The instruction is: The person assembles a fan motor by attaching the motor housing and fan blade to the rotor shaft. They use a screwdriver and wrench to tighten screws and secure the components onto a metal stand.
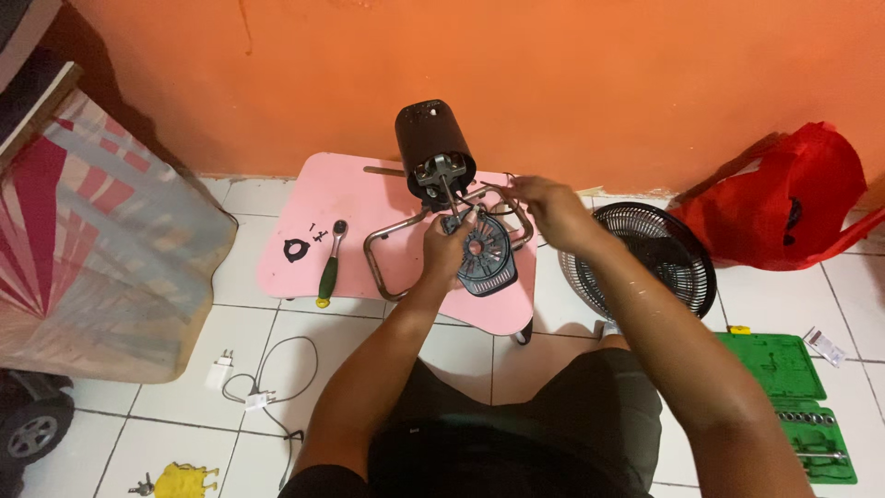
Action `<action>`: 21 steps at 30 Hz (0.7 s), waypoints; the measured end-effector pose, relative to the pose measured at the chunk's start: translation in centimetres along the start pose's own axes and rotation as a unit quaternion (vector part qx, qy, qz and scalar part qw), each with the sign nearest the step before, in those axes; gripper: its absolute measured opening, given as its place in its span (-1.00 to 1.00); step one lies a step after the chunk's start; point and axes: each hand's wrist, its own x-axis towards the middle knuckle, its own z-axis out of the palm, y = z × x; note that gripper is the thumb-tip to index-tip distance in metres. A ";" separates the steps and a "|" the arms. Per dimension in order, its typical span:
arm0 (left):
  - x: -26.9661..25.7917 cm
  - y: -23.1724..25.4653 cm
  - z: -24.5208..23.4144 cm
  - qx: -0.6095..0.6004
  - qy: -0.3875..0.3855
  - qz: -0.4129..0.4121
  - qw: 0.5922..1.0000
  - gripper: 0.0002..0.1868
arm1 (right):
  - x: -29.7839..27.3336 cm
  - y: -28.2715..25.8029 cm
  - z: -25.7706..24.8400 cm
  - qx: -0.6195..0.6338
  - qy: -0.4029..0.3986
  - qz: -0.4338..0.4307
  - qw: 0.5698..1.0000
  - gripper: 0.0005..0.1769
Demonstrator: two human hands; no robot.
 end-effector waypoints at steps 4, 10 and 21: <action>0.2 -0.2 -0.4 0.005 -0.019 0.024 1.000 -0.70 | 0.4 2.0 3.4 -0.030 -0.006 -0.011 0.999 -0.70; 0.5 0.5 -0.7 0.010 -0.031 -0.012 0.999 -0.70 | 1.0 3.1 5.2 -0.041 -0.054 0.049 0.997 -0.79; 0.6 1.7 -0.9 -0.264 -0.200 -0.139 0.933 -0.77 | 2.7 3.7 3.8 -0.077 -0.098 0.037 0.991 -0.76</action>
